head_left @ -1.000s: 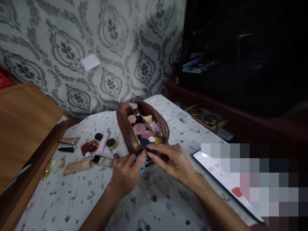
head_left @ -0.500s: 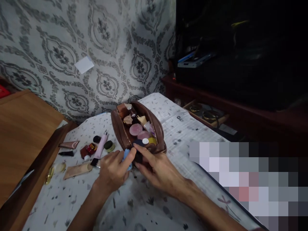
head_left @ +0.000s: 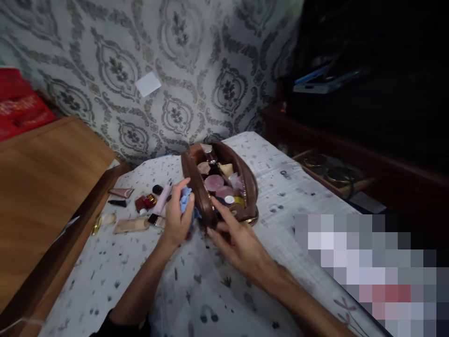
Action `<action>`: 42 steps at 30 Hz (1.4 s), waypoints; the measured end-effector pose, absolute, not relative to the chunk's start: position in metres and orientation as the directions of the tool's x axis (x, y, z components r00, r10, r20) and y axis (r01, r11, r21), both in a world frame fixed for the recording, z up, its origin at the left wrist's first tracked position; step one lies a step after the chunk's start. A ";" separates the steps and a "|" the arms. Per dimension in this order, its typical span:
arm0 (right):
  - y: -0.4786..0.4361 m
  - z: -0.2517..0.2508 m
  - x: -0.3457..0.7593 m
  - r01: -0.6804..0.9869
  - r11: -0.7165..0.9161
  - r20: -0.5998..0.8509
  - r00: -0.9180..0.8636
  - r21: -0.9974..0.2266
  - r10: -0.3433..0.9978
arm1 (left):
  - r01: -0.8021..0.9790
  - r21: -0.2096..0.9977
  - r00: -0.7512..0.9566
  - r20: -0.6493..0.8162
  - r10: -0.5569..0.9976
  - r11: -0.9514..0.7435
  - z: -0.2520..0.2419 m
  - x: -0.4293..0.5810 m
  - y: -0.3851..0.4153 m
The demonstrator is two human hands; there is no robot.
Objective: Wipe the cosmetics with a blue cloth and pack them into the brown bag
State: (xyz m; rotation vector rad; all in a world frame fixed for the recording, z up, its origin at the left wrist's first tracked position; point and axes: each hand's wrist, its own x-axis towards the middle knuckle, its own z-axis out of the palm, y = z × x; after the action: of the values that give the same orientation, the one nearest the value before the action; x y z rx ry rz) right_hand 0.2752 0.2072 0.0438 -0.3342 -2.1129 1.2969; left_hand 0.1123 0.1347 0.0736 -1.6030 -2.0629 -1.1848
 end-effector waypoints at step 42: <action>0.148 0.006 0.175 -0.126 -0.642 -0.098 -0.948 -0.757 0.302 | 0.720 0.206 -0.665 -0.067 0.744 0.662 0.100 0.003 0.070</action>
State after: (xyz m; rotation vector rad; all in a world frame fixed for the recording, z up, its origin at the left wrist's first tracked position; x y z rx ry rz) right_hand 0.1752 0.1477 0.0064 -0.3166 -1.1878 2.6299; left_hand 0.0035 0.0701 0.1001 -1.3274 -2.9951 -0.2668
